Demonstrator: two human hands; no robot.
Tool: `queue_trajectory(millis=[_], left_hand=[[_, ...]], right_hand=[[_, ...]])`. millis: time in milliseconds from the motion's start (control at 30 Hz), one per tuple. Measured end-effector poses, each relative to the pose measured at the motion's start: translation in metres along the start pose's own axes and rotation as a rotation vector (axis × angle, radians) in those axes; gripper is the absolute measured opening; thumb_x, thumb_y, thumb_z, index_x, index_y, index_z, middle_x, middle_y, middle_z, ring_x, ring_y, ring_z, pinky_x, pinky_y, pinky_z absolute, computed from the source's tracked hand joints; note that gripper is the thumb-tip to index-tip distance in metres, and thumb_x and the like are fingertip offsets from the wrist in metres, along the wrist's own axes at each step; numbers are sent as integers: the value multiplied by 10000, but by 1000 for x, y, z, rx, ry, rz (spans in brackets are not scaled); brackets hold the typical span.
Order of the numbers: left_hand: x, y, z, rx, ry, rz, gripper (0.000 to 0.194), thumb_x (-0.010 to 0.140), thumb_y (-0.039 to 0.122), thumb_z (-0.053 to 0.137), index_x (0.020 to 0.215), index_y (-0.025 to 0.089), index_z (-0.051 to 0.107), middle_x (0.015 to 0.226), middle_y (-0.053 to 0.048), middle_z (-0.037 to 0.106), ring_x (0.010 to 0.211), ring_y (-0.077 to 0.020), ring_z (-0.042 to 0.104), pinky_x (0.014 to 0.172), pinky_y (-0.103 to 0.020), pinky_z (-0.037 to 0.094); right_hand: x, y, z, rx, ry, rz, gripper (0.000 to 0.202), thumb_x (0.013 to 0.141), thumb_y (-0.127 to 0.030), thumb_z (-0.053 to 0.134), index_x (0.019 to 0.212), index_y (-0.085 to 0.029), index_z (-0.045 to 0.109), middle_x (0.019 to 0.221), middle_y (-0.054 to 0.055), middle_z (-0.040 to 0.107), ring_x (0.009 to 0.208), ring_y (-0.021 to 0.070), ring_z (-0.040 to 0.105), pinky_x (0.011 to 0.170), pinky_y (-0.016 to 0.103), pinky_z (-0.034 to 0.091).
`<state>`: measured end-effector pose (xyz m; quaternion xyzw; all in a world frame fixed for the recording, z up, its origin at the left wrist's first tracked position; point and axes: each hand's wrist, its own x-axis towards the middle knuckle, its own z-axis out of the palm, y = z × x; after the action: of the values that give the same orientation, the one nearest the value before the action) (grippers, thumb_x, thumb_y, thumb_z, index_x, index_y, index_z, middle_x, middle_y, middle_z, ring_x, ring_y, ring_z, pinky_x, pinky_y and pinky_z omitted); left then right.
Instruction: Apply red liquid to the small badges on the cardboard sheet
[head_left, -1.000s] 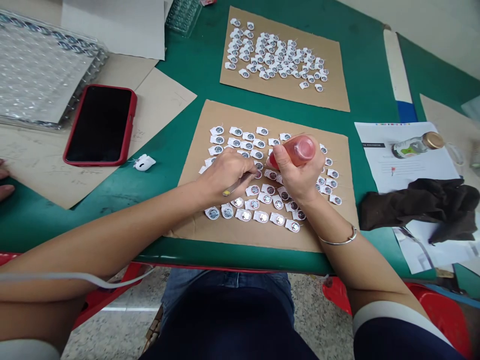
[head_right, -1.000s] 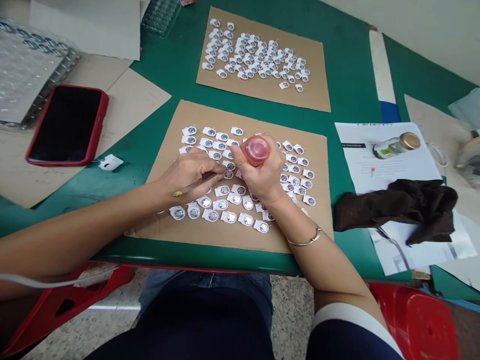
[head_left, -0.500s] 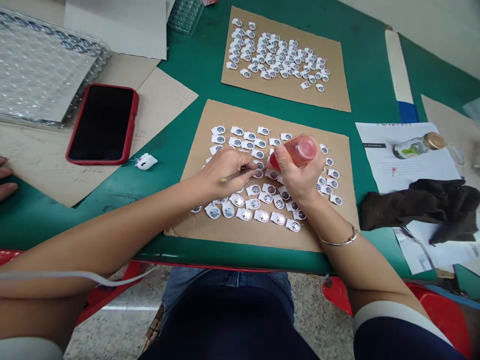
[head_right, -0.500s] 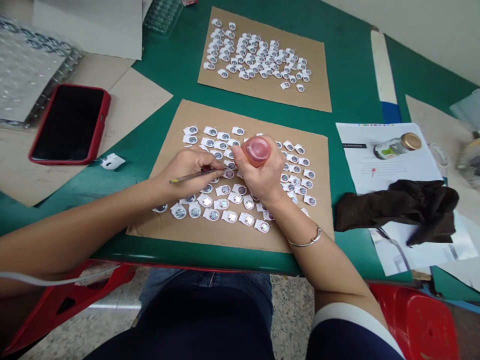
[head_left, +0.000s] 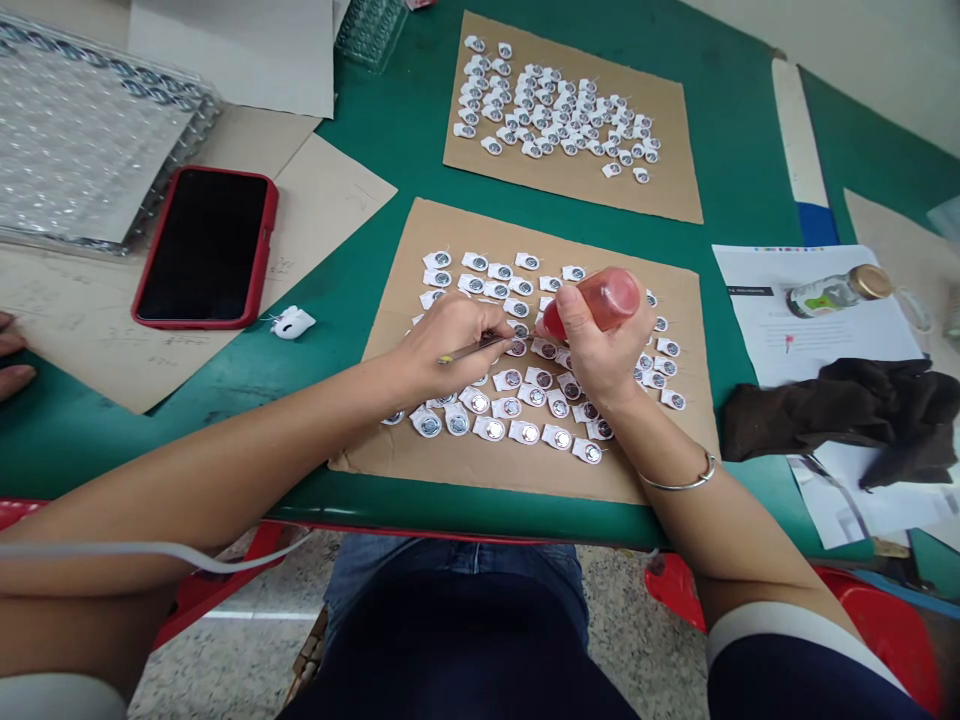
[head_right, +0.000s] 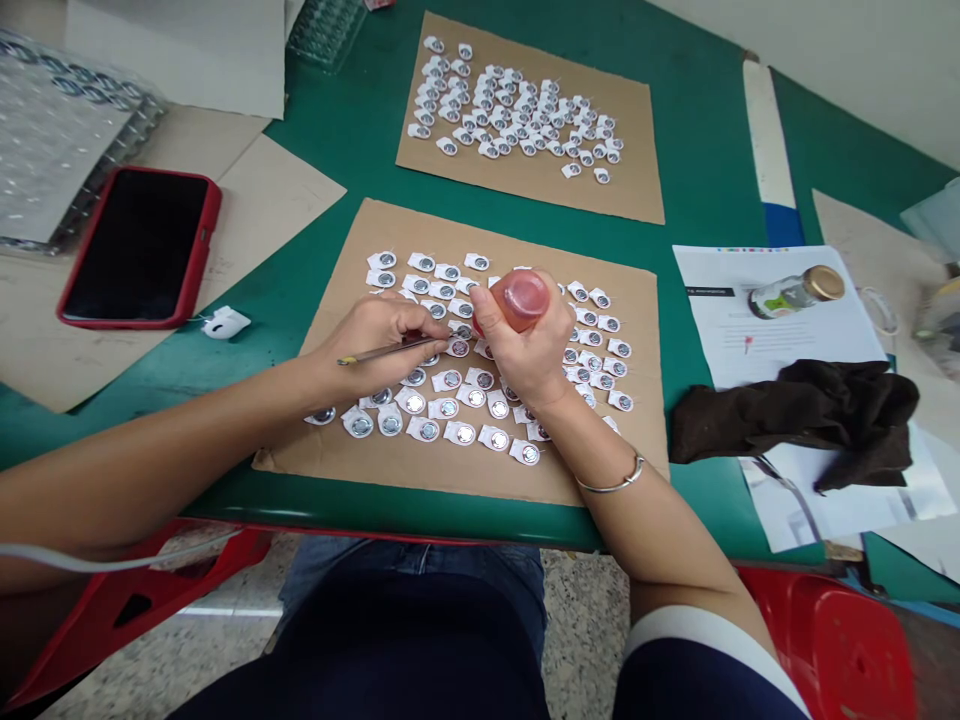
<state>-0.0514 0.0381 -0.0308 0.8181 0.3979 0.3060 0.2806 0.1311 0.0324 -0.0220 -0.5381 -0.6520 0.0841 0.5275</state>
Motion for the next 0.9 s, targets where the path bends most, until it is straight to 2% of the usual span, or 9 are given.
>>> queue_trajectory(millis=[333,667,900], left_hand=[[0,-1,-1,-6,-19,-14,115,764,233,597,774,182,700,715,-7,688,663,-129,618,599,-258,459],[3,1,-3,-127,-61,-146,114,754,231,603,771,192,709,735,-3,706,676,-137,641,619,-269,489],[2,-6,0,-166,-46,-170,119,750,258,612,790,199,706,744,1,711,667,-139,645,613,-276,505]], right_hand=[[-1,3,1,17,-16,12,269,752,-463,625,735,-208,542,705,-1,589,659,130,572,675,346,494],[-2,1,2,33,-6,-4,240,748,-429,640,757,-209,546,713,-6,602,662,129,579,666,342,494],[-2,-1,4,25,-17,-44,217,770,-412,623,739,-211,545,705,-12,600,671,124,581,673,335,488]])
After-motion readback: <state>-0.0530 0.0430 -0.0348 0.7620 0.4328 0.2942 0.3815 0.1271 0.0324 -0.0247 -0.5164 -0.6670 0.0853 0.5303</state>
